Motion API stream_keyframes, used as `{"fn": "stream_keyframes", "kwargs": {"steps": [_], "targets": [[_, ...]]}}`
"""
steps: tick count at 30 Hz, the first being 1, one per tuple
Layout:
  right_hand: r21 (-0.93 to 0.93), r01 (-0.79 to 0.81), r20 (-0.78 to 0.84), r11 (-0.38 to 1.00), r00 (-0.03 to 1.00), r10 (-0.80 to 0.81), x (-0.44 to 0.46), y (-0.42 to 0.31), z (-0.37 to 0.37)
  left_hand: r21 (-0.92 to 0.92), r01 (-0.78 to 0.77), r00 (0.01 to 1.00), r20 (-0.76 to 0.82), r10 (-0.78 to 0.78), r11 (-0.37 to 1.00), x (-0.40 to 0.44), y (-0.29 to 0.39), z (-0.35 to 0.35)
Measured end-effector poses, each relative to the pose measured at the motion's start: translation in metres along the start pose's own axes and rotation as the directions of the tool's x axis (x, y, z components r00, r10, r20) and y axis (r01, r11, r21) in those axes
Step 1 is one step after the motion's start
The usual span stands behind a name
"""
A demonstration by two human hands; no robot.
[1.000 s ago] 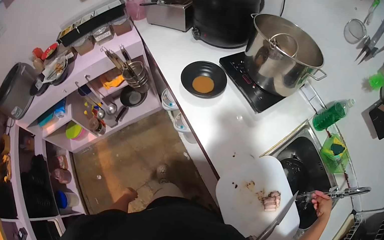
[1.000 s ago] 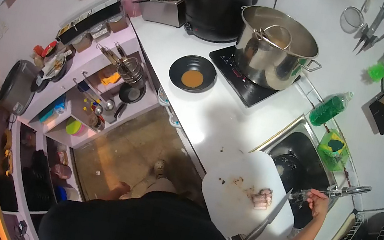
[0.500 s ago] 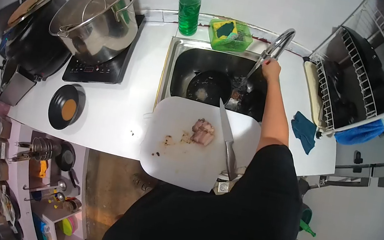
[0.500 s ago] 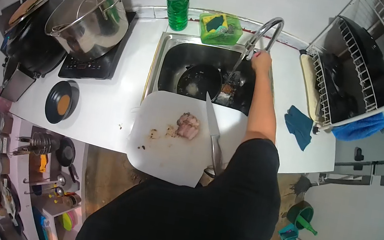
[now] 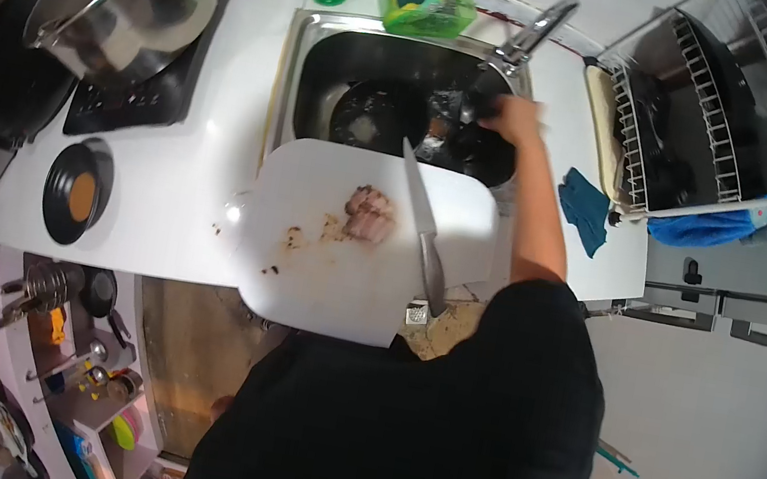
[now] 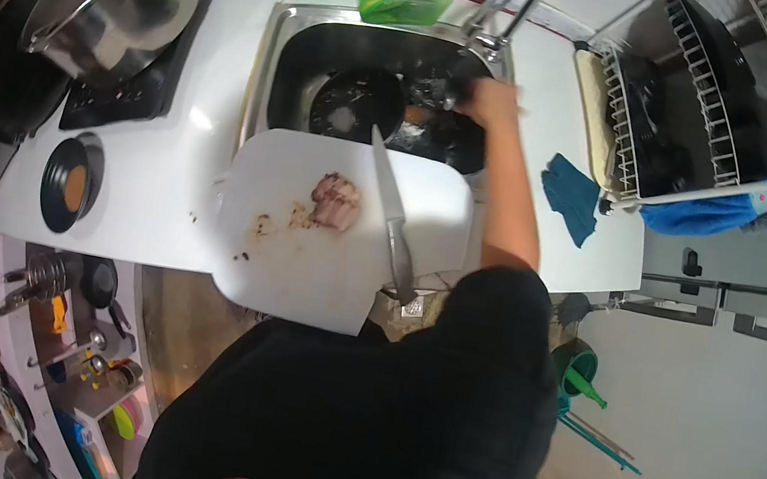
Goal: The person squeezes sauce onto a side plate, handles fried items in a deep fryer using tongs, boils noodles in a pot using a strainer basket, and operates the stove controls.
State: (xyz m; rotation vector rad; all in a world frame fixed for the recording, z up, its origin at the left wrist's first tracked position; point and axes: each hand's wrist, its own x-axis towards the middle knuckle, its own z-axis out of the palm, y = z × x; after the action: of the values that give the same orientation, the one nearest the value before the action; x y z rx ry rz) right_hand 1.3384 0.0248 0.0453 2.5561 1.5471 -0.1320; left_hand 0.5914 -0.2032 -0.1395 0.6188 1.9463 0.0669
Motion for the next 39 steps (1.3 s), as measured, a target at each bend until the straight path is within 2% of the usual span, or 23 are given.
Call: {"fn": "stream_keyframes", "kwargs": {"steps": [1,2,4,5,6,8,11,14,15,19,20,21,22,23,24,29,30,31,32,33,34,37,39], "targets": [[-0.025,-0.291,-0.32,0.957,0.909,0.268,-0.032,0.013,0.007,0.011,-0.002,1.0,0.013,0.002,1.0,0.004,0.003,0.003],[-0.079,-0.261,-0.449,0.962,0.871,0.2,-0.05,0.059,0.016,0.017,0.007,1.0,0.024,-0.007,1.0,0.005,0.01,0.006],[0.342,-0.533,-0.174,0.774,0.773,0.61,-0.089,0.14,0.044,0.036,0.038,0.999,0.026,-0.039,0.999,0.016,0.023,0.011],[0.053,-0.663,0.0,0.746,0.747,0.664,-0.115,0.129,0.033,0.031,0.046,0.998,0.032,-0.047,0.998,0.027,0.027,0.014],[0.114,-0.641,-0.181,0.759,0.737,0.651,-0.127,0.153,0.065,0.005,0.021,0.998,0.057,-0.022,1.0,0.048,0.022,0.017],[0.068,-0.563,-0.133,0.824,0.813,0.566,-0.132,0.169,0.066,-0.063,-0.041,0.998,0.05,0.044,0.997,0.083,0.012,0.026],[0.51,-0.2,-0.413,0.836,0.796,0.442,-0.143,0.135,0.039,-0.062,-0.105,0.994,0.035,0.107,0.993,0.094,0.027,0.029],[0.713,0.254,-0.474,0.653,0.861,0.183,-0.142,-0.009,-0.037,-0.12,-0.187,0.981,0.02,0.191,0.975,0.097,0.032,0.032],[0.883,0.293,-0.353,0.367,0.929,0.108,-0.149,-0.071,-0.064,-0.115,-0.186,0.982,0.011,0.189,0.976,0.095,0.035,0.031],[0.941,0.328,-0.307,0.086,0.931,-0.196,-0.162,-0.28,-0.076,-0.126,-0.085,0.994,0.059,0.093,0.988,0.089,0.043,0.036],[0.942,0.314,-0.254,0.12,0.898,-0.359,-0.152,-0.325,-0.04,-0.152,-0.054,0.994,0.084,0.067,0.987,0.089,0.043,0.038],[0.76,0.522,-0.271,0.386,0.796,-0.542,-0.158,-0.366,-0.018,-0.169,-0.053,0.995,0.079,0.067,0.984,0.084,0.044,0.039],[0.07,0.886,-0.142,0.458,0.464,-0.875,-0.162,-0.403,0.021,-0.191,-0.08,0.995,0.04,0.089,0.978,0.076,0.046,0.036],[0.158,0.668,-0.474,0.727,0.698,-0.538,-0.201,-0.43,0.047,-0.208,-0.107,0.994,0.0,0.109,0.972,0.068,0.047,0.032],[-0.024,0.621,-0.421,0.783,0.705,-0.572,-0.206,-0.446,0.052,-0.216,-0.105,0.994,-0.009,0.105,0.971,0.061,0.045,0.029],[-0.008,0.529,-0.437,0.848,0.761,-0.479,-0.086,-0.453,0.04,-0.501,0.026,0.998,-0.038,-0.051,0.865,0.055,-0.046,0.043],[-0.16,0.394,-0.408,0.905,0.809,-0.424,-0.018,-0.455,0.063,-0.355,0.076,0.996,0.078,-0.052,0.932,0.064,-0.071,0.043],[0.077,0.295,-0.367,0.952,0.897,-0.248,-0.004,-0.436,0.025,-0.196,0.111,0.979,0.192,-0.073,0.974,0.068,-0.104,0.045],[0.075,0.279,-0.358,0.957,0.904,-0.235,0.022,-0.418,0.008,-0.081,0.11,0.975,0.203,-0.092,0.991,0.053,-0.126,0.053],[0.213,0.355,-0.133,0.91,0.934,-0.333,0.081,-0.409,0.017,-0.057,0.114,0.981,0.165,-0.103,0.992,0.035,-0.14,0.056],[-0.044,0.627,-0.162,0.778,0.764,-0.624,0.077,-0.389,-0.014,-0.045,0.117,0.984,0.14,-0.11,0.992,0.019,-0.155,0.061],[0.08,0.766,-0.391,0.638,0.613,-0.687,0.097,-0.388,-0.015,-0.065,0.178,0.979,0.11,-0.17,0.982,-0.025,-0.19,0.072],[0.142,0.696,-0.292,0.704,0.709,-0.642,0.104,-0.397,-0.021,-0.095,0.221,0.972,0.1,-0.212,0.971,-0.046,-0.202,0.07]]}}
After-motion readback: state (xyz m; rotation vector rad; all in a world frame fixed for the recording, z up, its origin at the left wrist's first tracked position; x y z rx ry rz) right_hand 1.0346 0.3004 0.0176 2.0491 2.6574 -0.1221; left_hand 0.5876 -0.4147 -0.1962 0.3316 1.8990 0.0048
